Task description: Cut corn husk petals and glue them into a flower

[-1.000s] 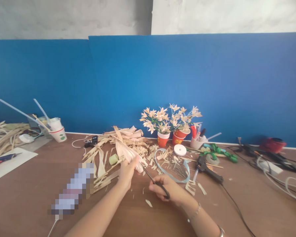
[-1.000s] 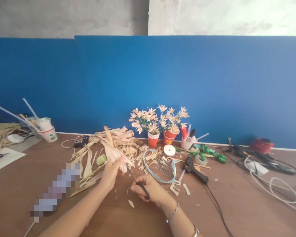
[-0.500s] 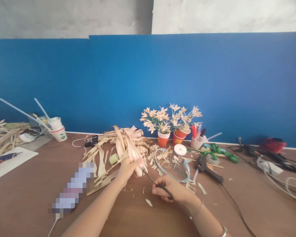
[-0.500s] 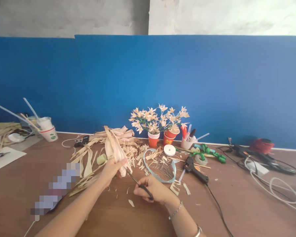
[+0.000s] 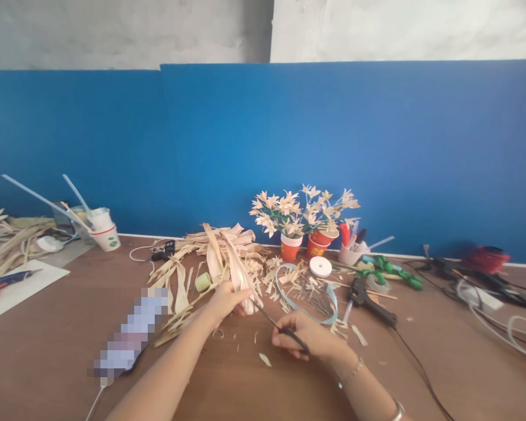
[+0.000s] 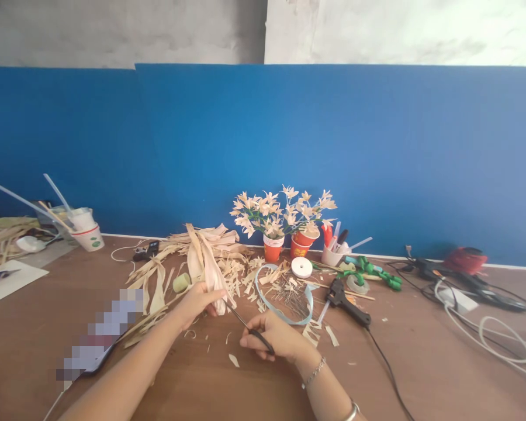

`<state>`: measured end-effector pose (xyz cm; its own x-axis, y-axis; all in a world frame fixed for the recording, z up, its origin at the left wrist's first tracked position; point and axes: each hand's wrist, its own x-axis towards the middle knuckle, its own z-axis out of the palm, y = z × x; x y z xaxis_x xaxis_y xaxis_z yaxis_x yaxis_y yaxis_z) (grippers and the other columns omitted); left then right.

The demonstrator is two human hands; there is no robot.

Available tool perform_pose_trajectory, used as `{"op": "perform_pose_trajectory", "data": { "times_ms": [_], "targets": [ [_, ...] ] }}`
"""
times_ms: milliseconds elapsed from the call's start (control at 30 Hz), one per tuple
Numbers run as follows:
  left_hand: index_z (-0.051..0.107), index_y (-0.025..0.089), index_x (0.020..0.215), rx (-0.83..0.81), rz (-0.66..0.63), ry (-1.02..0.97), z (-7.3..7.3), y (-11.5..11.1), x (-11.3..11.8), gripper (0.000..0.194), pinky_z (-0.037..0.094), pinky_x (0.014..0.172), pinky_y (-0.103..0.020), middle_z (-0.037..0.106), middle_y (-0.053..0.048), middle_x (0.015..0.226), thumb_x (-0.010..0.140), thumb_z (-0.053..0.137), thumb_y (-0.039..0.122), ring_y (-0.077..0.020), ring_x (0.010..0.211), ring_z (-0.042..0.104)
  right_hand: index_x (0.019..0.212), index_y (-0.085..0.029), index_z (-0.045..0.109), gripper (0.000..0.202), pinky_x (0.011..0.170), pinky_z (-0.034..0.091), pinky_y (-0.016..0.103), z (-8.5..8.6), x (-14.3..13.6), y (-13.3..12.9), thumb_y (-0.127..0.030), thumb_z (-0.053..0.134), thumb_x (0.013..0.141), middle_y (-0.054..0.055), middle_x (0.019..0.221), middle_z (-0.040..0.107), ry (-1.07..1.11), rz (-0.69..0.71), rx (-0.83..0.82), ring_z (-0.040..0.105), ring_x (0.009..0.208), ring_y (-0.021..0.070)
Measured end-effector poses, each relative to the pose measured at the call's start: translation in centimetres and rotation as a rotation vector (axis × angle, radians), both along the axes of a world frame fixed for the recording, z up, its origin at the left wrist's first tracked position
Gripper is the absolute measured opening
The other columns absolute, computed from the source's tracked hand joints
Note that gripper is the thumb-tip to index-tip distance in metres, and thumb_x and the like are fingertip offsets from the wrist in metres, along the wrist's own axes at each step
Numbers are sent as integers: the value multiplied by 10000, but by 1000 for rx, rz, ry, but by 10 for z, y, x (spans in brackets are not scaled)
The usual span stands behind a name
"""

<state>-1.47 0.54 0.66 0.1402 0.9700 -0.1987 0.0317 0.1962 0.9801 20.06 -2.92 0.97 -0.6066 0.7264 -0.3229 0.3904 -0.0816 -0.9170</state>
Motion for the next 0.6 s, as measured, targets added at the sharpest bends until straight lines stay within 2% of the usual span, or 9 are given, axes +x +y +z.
{"op": "perform_pose_trajectory", "data": {
  "times_ms": [200,467,600],
  "targets": [
    [563,158,595,43,183,43,-11,5,-1,328,390,403,-213,576,15,408,618,740,432,-139,380,559,778,-135,627,310,346,328,130,-3,3,1,-438,653,719,-62,443,520,-24,-5,-43,410,341,37],
    [623,132,657,49,126,32,-5,1,3,339,442,433,-231,650,-34,520,631,723,456,-153,434,591,752,-132,624,297,341,309,129,-4,0,2,-425,656,718,-69,436,500,-35,2,-10,393,337,31],
    [642,131,663,72,119,36,-7,1,3,337,455,435,-240,665,-47,556,639,714,459,-161,447,602,732,-132,621,297,340,306,132,-5,0,1,-426,657,719,-70,433,493,-31,1,5,385,334,31]
  ]
}}
